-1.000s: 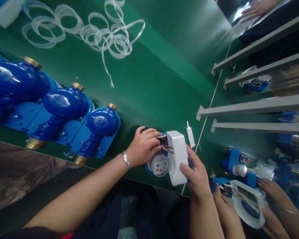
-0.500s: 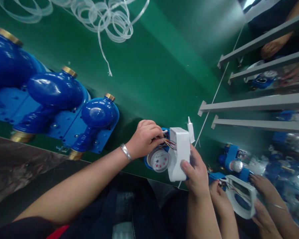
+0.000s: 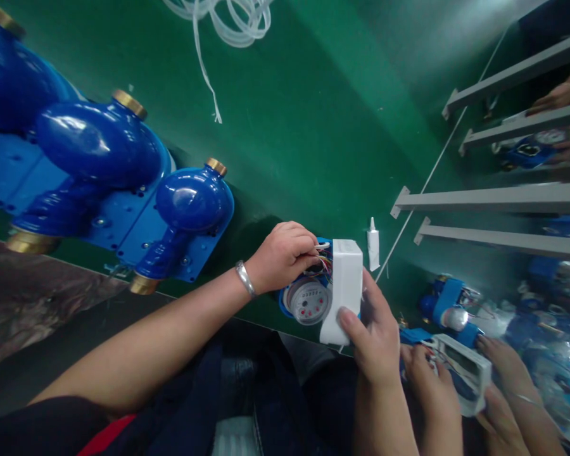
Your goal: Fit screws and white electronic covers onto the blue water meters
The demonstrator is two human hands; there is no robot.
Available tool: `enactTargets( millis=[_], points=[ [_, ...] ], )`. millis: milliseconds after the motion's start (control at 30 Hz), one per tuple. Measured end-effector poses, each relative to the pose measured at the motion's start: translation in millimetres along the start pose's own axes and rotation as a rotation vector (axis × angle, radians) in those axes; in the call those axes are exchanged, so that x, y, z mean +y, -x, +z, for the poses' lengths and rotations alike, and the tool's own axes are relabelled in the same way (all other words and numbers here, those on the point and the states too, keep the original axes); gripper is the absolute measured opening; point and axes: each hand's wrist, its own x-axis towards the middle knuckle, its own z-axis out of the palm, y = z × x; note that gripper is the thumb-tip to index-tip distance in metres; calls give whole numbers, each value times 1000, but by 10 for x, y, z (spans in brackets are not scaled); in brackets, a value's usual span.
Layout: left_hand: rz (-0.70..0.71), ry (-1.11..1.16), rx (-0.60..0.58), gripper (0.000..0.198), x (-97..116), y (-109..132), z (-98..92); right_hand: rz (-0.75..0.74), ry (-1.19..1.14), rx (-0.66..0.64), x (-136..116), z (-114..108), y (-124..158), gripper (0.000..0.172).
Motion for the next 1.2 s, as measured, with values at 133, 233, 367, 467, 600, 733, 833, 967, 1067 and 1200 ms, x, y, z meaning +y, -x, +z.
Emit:
enactTargets(
  millis=[133, 233, 367, 467, 600, 733, 833, 967, 1067, 1200],
  points=[
    [-3, -5, 16, 15, -5, -1, 10, -81, 211, 15, -79, 93, 33, 63],
    [-3, -7, 46, 15, -3, 13, 27, -137, 399, 62, -165, 183, 41, 63],
    [8, -1, 72, 16, -8, 16, 47, -168, 512, 91, -214, 269, 47, 63],
    [35, 13, 76, 16, -19, 12, 38, -177, 543, 100, -200, 306, 51, 64],
    [95, 41, 34, 19, -40, 51, -36, -204, 579, 106, -168, 340, 38, 64],
    [-6, -11, 95, 18, -46, 148, -78, -193, 623, 121, -136, 360, 4, 64],
    [-85, 13, 228, 15, -7, 244, -5, -199, 636, 136, -120, 388, -4, 65],
    [-362, 85, 567, 9, 108, 376, 138, -232, 671, 166, -113, 447, 1, 65],
    [-619, 228, 497, 35, 199, 406, 178, -249, 680, 185, -107, 479, -6, 65],
    [-744, 362, 208, 77, 277, 317, 174, -268, 712, 202, -88, 520, -13, 64]
  ],
)
